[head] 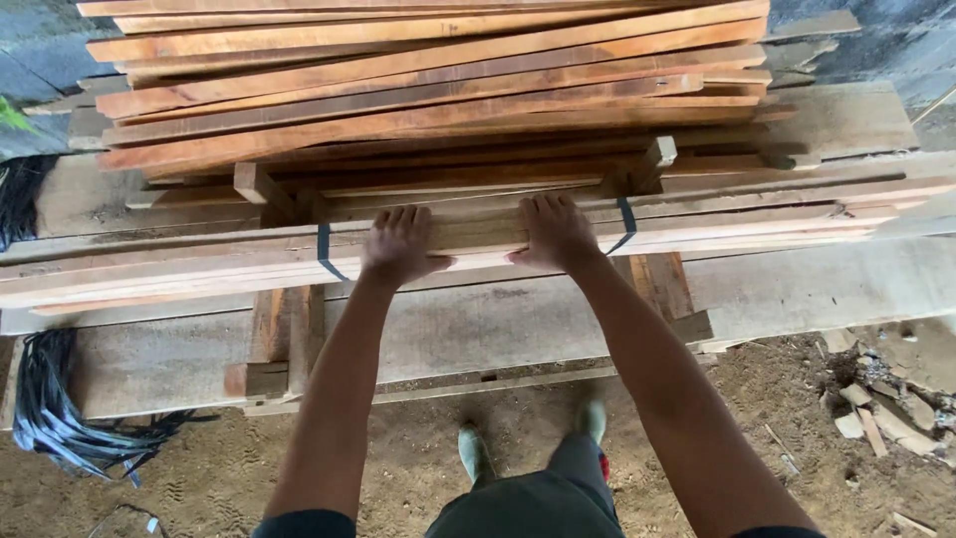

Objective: The person lifts a bundle of light-colored wooden planks from a workbench and places them on the ground. They then pick up individual darker wooden planks from a stack and place them onto the workbench one by one.

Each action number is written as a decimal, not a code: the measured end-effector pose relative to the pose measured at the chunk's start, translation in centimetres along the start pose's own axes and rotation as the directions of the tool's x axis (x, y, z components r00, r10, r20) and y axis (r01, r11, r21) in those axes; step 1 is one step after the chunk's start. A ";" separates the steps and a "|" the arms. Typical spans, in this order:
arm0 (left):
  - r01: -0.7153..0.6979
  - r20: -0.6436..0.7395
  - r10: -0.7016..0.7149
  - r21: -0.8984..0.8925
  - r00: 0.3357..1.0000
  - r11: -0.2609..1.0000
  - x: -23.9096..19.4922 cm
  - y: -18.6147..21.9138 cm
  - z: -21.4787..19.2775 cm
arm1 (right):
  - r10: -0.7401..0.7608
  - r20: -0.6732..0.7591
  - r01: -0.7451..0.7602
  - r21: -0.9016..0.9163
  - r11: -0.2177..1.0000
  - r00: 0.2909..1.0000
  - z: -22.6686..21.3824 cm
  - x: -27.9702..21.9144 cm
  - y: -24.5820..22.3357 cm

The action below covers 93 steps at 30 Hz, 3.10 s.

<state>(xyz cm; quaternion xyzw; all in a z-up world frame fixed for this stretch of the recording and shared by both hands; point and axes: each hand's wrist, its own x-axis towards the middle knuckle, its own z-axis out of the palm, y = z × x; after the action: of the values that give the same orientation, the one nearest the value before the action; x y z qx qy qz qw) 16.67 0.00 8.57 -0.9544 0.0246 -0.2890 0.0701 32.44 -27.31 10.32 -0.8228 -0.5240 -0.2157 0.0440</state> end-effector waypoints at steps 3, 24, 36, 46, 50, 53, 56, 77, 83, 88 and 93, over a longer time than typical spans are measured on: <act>0.041 0.083 -0.033 -0.092 0.996 0.995 0.0 0.0 0.4 | 0.029 0.079 -0.030 0.010 1.000 0.996 0.1 0.0 0.1; 0.238 0.583 -0.240 0.082 0.776 0.968 3.1 5.4 4.5 | -0.135 0.461 -0.034 0.340 0.940 0.877 -5.4 -6.7 16.0; 0.283 0.669 -0.034 -0.267 0.742 0.921 14.8 19.7 5.5 | -0.097 0.405 -0.023 0.280 0.960 0.909 -7.1 -18.8 34.8; 0.056 0.166 -0.030 -0.156 0.986 0.986 19.2 31.7 9.6 | 0.093 0.515 -0.187 0.135 0.973 0.852 -6.8 -21.9 38.7; -0.044 0.035 0.046 -0.061 0.998 0.997 19.8 31.6 8.4 | 0.114 0.497 -0.220 0.160 0.962 0.860 -6.5 -22.3 39.0; -0.041 0.025 0.043 -0.060 0.999 0.997 19.7 31.7 8.4 | 0.096 0.367 -0.159 0.146 0.976 0.925 -5.0 -22.9 39.0; -0.022 0.035 0.025 -0.084 0.999 0.996 20.2 32.2 7.3 | 0.061 0.197 -0.087 0.129 0.988 0.979 -3.9 -23.9 39.1; 0.011 -0.004 -0.012 -0.063 1.000 0.998 19.9 32.0 7.1 | 0.149 0.344 -0.186 0.076 0.980 0.927 -6.3 -22.4 37.8; 0.011 -0.074 -0.014 -0.047 0.997 0.999 20.1 32.1 6.5 | 0.146 0.514 -0.190 0.034 0.981 0.845 -6.1 -21.8 37.7; 0.020 -0.100 -0.029 -0.086 0.995 0.996 19.7 32.4 5.8 | 0.113 0.541 -0.148 0.021 0.989 0.834 -5.9 -21.9 37.2; 0.025 -0.070 -0.031 -0.085 0.997 0.996 19.3 32.0 7.2 | 0.171 0.535 -0.186 -0.025 0.982 0.827 -6.4 -21.3 35.8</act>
<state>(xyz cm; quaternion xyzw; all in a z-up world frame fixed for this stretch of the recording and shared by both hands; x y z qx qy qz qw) 36.53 -32.47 8.54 -0.9458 0.0261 -0.3226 0.0250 54.46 -63.16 13.04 -0.8948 -0.4392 0.0345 -0.0723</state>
